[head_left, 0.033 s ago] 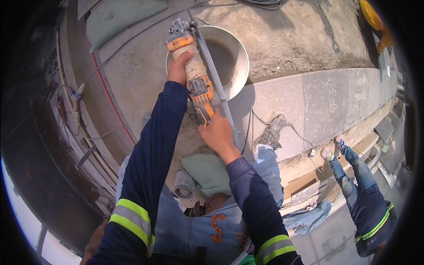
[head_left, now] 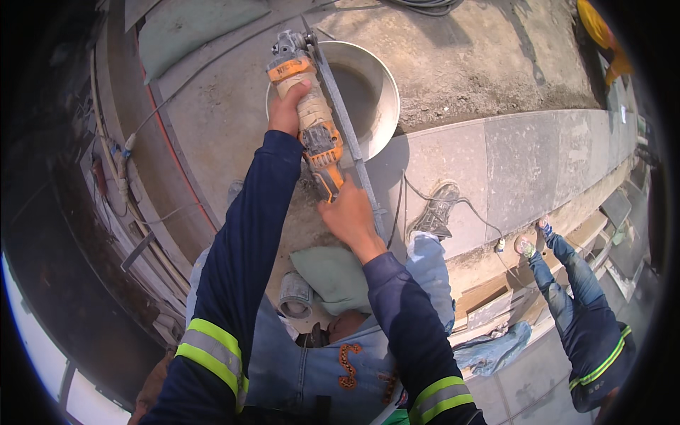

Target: The person uses an angle grinder to cut a long metal bar placed across a bucket. The person holds the bar with one hand and operates the grinder with the other, cutting along the bar's length.

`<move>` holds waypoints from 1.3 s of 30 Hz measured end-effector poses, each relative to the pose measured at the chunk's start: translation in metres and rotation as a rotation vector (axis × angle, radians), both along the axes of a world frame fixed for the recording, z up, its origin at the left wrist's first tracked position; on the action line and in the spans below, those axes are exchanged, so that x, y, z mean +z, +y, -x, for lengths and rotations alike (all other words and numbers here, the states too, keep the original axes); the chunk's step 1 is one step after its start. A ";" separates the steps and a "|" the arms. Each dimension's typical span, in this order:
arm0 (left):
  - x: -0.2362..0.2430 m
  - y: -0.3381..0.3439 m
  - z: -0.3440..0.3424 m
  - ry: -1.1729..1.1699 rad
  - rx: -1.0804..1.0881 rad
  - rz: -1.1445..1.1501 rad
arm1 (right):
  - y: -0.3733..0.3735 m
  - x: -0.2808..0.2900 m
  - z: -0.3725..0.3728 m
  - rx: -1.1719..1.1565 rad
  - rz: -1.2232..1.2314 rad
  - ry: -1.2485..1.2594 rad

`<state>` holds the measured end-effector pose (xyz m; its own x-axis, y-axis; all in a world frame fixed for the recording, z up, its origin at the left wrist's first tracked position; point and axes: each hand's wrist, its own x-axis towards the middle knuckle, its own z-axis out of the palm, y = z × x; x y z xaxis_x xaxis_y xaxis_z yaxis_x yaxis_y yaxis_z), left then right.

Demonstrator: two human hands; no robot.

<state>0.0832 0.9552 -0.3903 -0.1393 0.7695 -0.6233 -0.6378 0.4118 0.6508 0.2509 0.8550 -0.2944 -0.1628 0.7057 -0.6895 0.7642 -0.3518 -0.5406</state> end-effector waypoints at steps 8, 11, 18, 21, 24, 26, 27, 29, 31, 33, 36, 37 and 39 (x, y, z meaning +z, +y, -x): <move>0.005 -0.001 -0.004 0.017 0.011 -0.009 | 0.000 -0.001 -0.001 -0.015 -0.009 0.010; 0.007 -0.002 -0.006 0.034 0.017 0.003 | -0.001 0.000 -0.002 -0.014 -0.017 0.012; 0.008 -0.008 -0.010 0.024 0.000 -0.002 | -0.008 0.000 -0.006 -0.028 -0.011 0.014; 0.008 -0.011 -0.009 0.023 0.000 -0.002 | -0.008 0.003 -0.007 -0.040 0.030 0.025; 0.007 -0.014 -0.010 0.022 -0.006 -0.001 | -0.010 0.005 -0.008 -0.035 0.027 0.032; 0.009 -0.015 -0.012 0.031 -0.012 -0.014 | -0.013 0.003 -0.010 -0.029 0.005 0.021; 0.010 -0.015 -0.014 0.027 -0.013 -0.013 | -0.014 0.002 -0.011 -0.026 -0.006 0.015; 0.009 -0.017 -0.013 0.028 -0.012 -0.010 | -0.012 0.005 -0.010 -0.034 0.017 0.025; 0.006 -0.016 -0.012 0.022 -0.008 0.001 | -0.011 0.007 -0.010 -0.027 0.027 0.017; 0.002 -0.013 -0.010 0.015 -0.007 0.005 | -0.009 0.008 -0.009 -0.003 0.025 -0.008; -0.002 -0.011 -0.005 0.006 -0.012 0.002 | -0.010 0.002 -0.008 -0.009 0.012 0.016; -0.002 -0.010 -0.005 0.000 -0.015 0.003 | -0.009 0.002 -0.008 -0.011 0.014 0.016; -0.001 -0.008 -0.003 -0.002 -0.023 0.004 | -0.008 0.002 -0.007 -0.015 0.017 0.019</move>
<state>0.0866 0.9471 -0.3917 -0.1202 0.7703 -0.6263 -0.6291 0.4289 0.6483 0.2575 0.8473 -0.2923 -0.1653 0.6966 -0.6982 0.7486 -0.3723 -0.5486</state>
